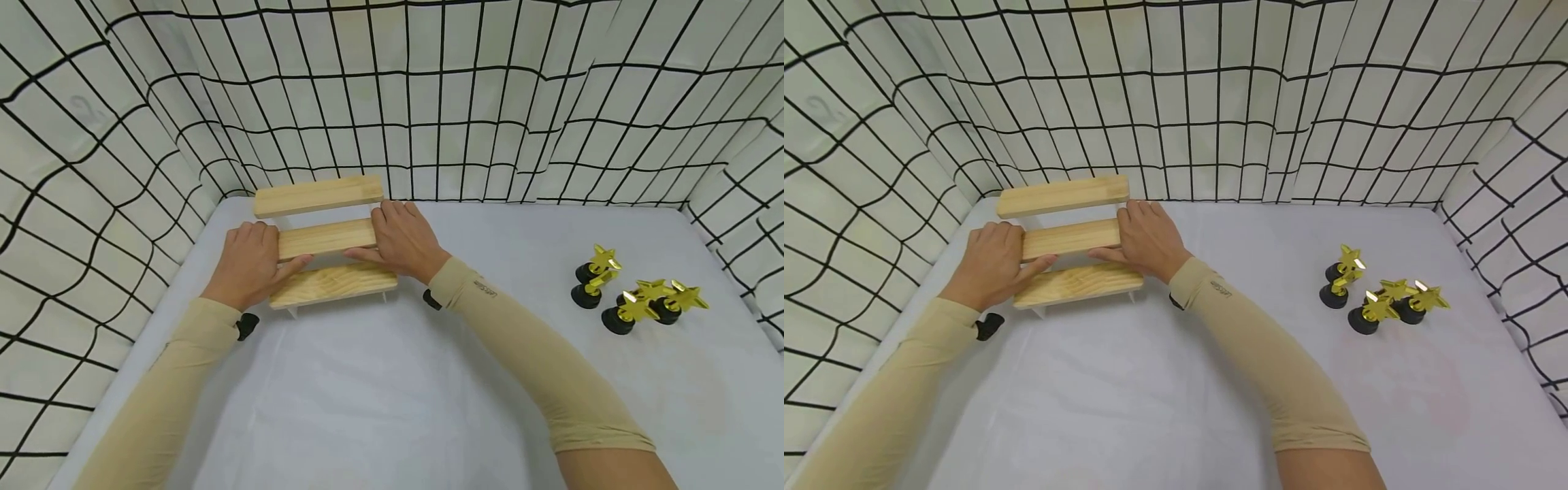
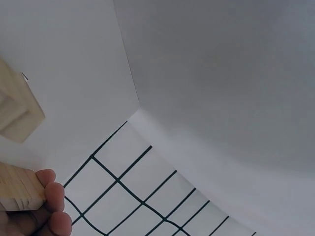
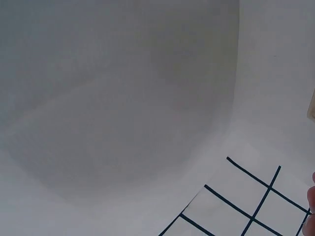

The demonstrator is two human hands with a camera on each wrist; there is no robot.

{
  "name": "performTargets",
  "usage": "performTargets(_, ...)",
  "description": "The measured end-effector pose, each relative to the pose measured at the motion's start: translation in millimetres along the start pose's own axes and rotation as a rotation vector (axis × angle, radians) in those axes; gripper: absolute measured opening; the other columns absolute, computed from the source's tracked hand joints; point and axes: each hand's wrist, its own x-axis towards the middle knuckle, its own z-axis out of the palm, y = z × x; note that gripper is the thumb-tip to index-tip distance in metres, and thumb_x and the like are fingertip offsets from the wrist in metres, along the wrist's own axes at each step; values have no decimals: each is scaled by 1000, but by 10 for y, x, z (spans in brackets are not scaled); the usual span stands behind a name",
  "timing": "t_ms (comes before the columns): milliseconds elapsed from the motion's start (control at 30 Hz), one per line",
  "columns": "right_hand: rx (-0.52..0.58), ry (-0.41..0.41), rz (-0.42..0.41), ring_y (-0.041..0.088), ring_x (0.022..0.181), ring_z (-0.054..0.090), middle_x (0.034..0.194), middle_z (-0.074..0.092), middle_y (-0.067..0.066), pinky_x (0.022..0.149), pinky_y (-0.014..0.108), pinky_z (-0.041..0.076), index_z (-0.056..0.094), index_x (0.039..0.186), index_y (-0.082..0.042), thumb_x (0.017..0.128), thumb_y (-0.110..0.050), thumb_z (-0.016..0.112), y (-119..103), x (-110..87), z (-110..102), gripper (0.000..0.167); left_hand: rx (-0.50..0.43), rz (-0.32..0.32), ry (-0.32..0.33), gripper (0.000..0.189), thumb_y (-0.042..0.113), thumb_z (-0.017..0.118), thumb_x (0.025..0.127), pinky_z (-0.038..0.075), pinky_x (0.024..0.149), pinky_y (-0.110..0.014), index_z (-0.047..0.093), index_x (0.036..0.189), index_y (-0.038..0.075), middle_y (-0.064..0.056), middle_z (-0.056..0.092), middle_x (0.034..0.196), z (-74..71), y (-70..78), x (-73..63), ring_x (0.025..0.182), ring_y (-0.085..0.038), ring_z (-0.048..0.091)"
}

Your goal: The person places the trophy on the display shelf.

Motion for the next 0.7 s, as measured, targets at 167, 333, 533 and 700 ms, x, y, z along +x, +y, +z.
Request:
performTargets(167,-17,26,-3,24,77,62,85,60,5,74,34,49,60,91,-9,86,-85,51,47,-54,-11,78,3,8,-3,67,61,64,94,39,80,-51,54,92,-5,-20,56,84,-12,69,27,85,-40,54)
performTargets(333,-23,35,4,24,75,60,83,58,6,72,34,48,59,90,-8,86,-85,52,99,-117,-29,77,16,35,11,66,60,65,94,41,80,-52,55,93,-6,-20,56,85,-10,123,68,87,-41,55)
performTargets(533,-30,40,21,24,74,59,82,57,6,73,35,47,59,90,-7,85,-85,54,207,-210,-49,78,48,86,50,68,61,65,94,44,78,-52,55,92,-6,-24,59,87,46,205,156,90,-44,59)
performTargets(700,-28,56,31,26,74,59,80,57,8,73,36,47,58,88,-7,84,-84,57,311,-305,-52,77,45,115,73,67,61,67,91,44,75,-50,54,88,-5,-21,57,82,91,305,243,84,-42,58)
